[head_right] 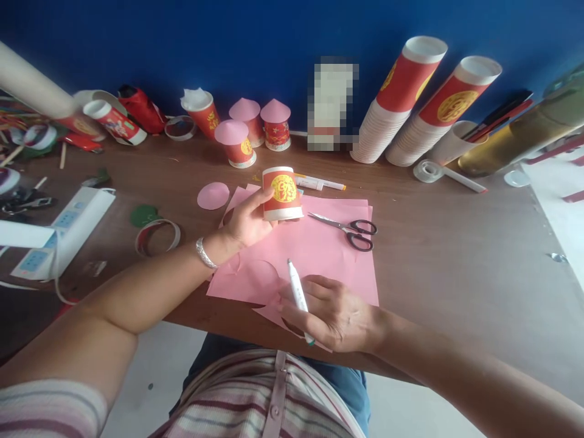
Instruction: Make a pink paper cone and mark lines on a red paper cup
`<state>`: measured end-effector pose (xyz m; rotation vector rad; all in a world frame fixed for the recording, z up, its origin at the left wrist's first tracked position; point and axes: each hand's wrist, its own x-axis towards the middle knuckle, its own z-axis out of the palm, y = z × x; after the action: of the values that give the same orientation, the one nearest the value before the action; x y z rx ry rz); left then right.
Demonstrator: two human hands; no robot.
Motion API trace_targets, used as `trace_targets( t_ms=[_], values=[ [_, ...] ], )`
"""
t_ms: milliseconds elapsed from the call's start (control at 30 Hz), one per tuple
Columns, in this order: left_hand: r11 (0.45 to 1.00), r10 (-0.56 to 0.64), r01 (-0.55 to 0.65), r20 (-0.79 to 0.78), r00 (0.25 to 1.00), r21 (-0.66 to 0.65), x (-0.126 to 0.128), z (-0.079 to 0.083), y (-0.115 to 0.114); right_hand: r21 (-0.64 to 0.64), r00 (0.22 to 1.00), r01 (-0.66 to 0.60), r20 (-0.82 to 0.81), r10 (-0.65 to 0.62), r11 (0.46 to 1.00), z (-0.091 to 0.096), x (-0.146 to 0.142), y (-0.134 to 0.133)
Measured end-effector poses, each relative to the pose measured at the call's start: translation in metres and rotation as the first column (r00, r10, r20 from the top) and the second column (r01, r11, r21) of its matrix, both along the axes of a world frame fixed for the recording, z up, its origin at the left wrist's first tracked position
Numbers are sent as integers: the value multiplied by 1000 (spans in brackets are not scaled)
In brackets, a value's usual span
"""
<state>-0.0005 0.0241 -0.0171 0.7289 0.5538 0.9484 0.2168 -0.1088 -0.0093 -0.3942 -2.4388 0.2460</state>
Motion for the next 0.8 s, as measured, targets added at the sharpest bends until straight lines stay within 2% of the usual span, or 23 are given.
trace_targets(
  t_ms=[100, 133, 200, 300, 367, 433, 500, 567, 633, 800],
  values=[
    [1000, -3, 3, 10, 1000, -4, -1, -1, 0, 31, 998, 13, -61, -11, 999, 9, 6, 13],
    [1000, -17, 17, 10, 1000, -9, -1, -1, -1, 48, 994, 65, -86, -61, 997, 13, 7, 19],
    [999, -43, 43, 9, 999, 8, -1, 0, -2, 37, 962, 245, -132, -238, 969, 16, 7, 34],
    [998, -15, 14, 13, 1000, 53, -1, 2, -3, -28, 909, 383, -166, -382, 923, 10, 5, 49],
    [999, 8, -9, 14, 1000, 52, -1, 3, -4, -53, 929, 346, -121, -350, 937, 3, 5, 49],
    [998, 31, -31, -4, 1000, 50, -2, 3, -5, -28, 970, 240, -40, -241, 970, -4, 7, 42],
    [998, 40, -39, -27, 999, 56, -2, 3, -6, 8, 977, 205, 51, -205, 979, -7, 9, 30],
    [998, 38, -35, -40, 999, 61, -3, 3, -7, 65, 973, 193, 120, -199, 979, -8, 11, 20],
    [997, 36, -33, -42, 999, 64, -3, 5, -9, 63, 968, 190, 155, -198, 980, -7, 13, 14],
    [998, 23, -21, -30, 999, 66, -4, 11, -13, 66, 972, 135, 185, -145, 989, -2, 22, 18]
  ],
)
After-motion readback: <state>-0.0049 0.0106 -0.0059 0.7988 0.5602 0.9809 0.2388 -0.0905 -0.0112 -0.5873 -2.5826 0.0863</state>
